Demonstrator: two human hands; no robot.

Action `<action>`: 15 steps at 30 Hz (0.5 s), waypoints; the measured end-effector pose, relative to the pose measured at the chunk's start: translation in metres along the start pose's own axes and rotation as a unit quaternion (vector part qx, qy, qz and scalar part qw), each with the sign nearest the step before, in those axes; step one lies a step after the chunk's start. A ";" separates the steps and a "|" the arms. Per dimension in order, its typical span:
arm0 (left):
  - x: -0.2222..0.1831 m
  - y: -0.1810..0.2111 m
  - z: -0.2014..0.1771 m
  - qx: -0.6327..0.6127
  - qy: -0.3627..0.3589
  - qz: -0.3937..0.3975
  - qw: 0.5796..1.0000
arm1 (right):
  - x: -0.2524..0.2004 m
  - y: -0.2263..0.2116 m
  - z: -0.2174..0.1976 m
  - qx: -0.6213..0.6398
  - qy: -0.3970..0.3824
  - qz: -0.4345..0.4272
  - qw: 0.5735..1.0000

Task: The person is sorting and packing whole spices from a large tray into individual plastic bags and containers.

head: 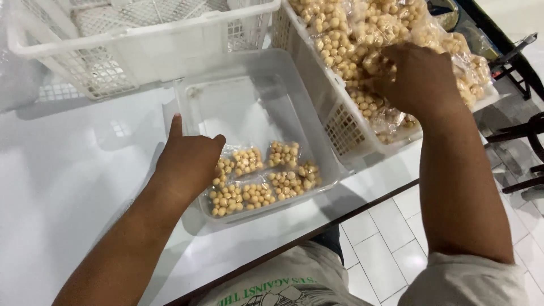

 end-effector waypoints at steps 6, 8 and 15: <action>-0.004 0.027 -0.041 -0.122 0.109 0.086 0.983 | -0.035 0.003 -0.027 0.145 0.186 -0.106 0.966; 0.028 0.046 -0.024 -0.101 0.140 0.170 0.970 | -0.069 -0.014 -0.056 0.192 0.196 -0.100 0.956; 0.090 0.116 0.026 0.156 0.012 0.296 0.942 | -0.115 -0.109 -0.029 0.253 0.050 -0.305 0.917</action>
Point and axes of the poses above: each hand's wrist, its own x-axis towards the middle knuckle, its own z-axis out of the palm, y = z × x, the point moved 7 cm from there along x, towards the middle knuckle, and after that the axes turned 7 degrees about z, right-handed, at the moved point
